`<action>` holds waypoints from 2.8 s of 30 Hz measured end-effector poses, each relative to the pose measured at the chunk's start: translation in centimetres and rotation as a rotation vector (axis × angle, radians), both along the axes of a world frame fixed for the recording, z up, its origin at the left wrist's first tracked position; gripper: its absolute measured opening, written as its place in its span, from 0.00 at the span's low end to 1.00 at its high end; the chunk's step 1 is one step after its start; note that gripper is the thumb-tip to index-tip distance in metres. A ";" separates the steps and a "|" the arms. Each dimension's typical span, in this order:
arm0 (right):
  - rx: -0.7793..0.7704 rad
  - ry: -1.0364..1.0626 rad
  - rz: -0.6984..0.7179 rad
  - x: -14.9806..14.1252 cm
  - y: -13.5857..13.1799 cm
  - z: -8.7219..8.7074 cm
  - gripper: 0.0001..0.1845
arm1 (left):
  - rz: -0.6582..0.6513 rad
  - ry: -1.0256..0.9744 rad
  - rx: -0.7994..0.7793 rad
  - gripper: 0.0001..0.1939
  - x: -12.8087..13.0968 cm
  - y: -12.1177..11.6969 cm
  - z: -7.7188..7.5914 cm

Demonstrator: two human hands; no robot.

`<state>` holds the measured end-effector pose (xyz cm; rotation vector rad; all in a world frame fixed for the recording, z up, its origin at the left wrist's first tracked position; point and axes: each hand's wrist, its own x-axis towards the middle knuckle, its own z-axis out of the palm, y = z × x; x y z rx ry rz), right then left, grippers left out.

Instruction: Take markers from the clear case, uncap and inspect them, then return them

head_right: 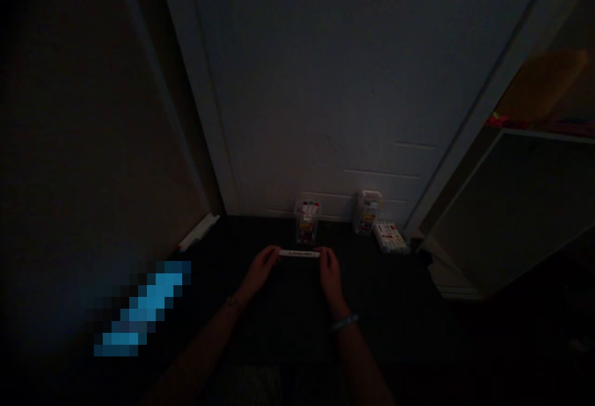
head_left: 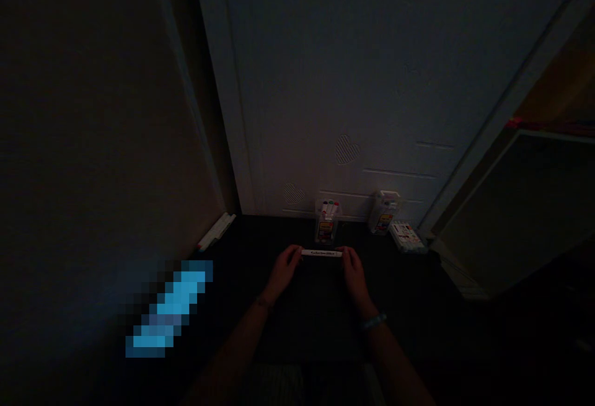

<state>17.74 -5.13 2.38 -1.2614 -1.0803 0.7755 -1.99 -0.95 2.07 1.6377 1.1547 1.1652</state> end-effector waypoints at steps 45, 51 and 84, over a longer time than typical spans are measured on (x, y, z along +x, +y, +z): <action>0.071 -0.174 0.023 -0.4 -0.5 0.3 0.18 | 0.071 0.075 0.087 0.17 0.2 -0.7 0.2; -0.006 -0.025 0.018 -0.2 -0.1 0.1 0.19 | 0.032 0.021 0.093 0.17 0.3 -0.6 0.1; -0.041 -0.222 -0.025 -0.3 -0.7 0.0 0.26 | 0.027 0.025 0.045 0.19 0.1 -0.9 0.7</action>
